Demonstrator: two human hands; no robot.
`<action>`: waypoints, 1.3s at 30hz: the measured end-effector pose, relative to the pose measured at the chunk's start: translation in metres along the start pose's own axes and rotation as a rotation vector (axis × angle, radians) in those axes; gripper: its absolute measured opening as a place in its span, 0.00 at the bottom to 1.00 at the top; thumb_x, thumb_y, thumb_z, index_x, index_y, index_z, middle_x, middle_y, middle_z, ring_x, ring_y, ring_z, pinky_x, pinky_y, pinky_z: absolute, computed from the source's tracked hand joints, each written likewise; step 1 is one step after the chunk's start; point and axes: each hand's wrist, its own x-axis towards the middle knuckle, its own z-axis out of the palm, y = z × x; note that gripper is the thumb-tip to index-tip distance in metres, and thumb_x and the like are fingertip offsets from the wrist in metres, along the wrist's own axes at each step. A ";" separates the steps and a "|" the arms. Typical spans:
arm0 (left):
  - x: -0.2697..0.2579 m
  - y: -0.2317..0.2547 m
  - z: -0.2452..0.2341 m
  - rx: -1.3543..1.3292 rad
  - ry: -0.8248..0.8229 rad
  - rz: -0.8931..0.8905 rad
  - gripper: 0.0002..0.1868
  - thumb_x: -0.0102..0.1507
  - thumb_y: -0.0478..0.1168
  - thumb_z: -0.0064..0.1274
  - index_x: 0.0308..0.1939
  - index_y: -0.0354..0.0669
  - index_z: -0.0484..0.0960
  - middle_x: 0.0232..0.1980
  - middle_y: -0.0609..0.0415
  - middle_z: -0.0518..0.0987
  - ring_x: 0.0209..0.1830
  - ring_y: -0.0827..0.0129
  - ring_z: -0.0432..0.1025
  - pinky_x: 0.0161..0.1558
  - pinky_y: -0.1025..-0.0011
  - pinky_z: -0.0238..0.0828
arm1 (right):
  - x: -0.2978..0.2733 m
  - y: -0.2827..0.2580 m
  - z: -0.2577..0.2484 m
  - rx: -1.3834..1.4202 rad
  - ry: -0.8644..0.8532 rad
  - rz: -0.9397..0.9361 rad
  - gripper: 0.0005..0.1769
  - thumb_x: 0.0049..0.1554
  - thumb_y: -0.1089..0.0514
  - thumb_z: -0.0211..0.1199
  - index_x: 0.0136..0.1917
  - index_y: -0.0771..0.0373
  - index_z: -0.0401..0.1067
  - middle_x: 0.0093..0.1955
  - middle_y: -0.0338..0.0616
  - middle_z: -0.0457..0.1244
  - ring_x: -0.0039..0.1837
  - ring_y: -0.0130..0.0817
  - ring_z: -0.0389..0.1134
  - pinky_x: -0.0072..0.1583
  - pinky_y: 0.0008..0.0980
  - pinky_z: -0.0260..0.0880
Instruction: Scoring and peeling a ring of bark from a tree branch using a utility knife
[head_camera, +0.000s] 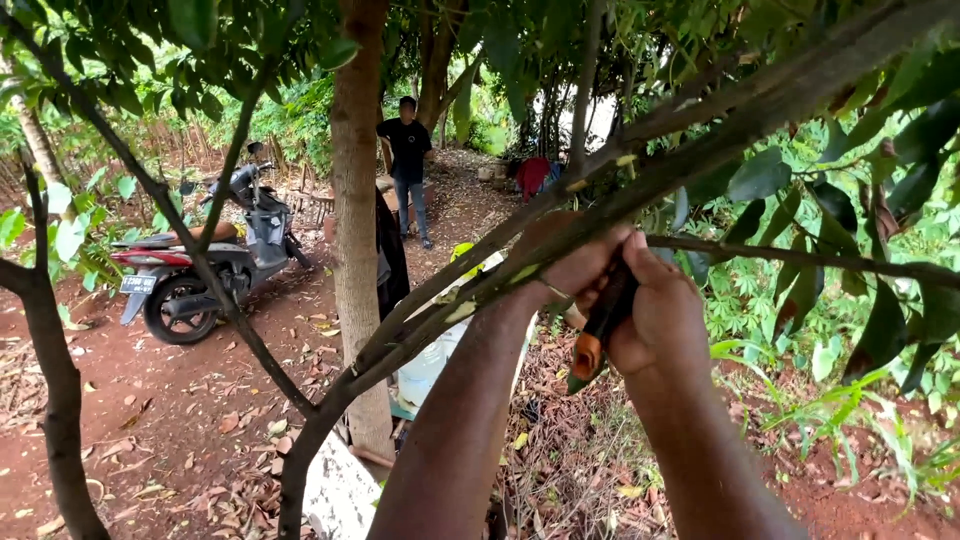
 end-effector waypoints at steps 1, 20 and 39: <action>0.007 -0.010 0.001 0.003 -0.010 -0.004 0.19 0.60 0.56 0.46 0.27 0.48 0.82 0.25 0.54 0.82 0.33 0.62 0.82 0.44 0.65 0.76 | -0.003 0.003 -0.001 0.004 0.011 0.002 0.12 0.65 0.58 0.52 0.42 0.67 0.59 0.30 0.51 0.57 0.30 0.43 0.62 0.32 0.41 0.70; 0.023 -0.053 0.020 0.091 0.016 0.521 0.16 0.69 0.45 0.42 0.54 0.44 0.80 0.42 0.40 0.83 0.31 0.57 0.80 0.28 0.68 0.79 | 0.016 0.035 -0.067 -0.232 -0.379 -0.309 0.10 0.63 0.58 0.54 0.54 0.65 0.58 0.35 0.38 0.51 0.34 0.29 0.57 0.35 0.28 0.59; -0.001 -0.046 -0.005 0.392 0.170 0.654 0.15 0.69 0.51 0.46 0.50 0.52 0.84 0.38 0.49 0.84 0.37 0.52 0.80 0.39 0.58 0.77 | 0.117 0.063 -0.117 -0.874 -0.665 -1.103 0.13 0.56 0.54 0.63 0.36 0.61 0.64 0.21 0.49 0.58 0.24 0.50 0.61 0.28 0.37 0.58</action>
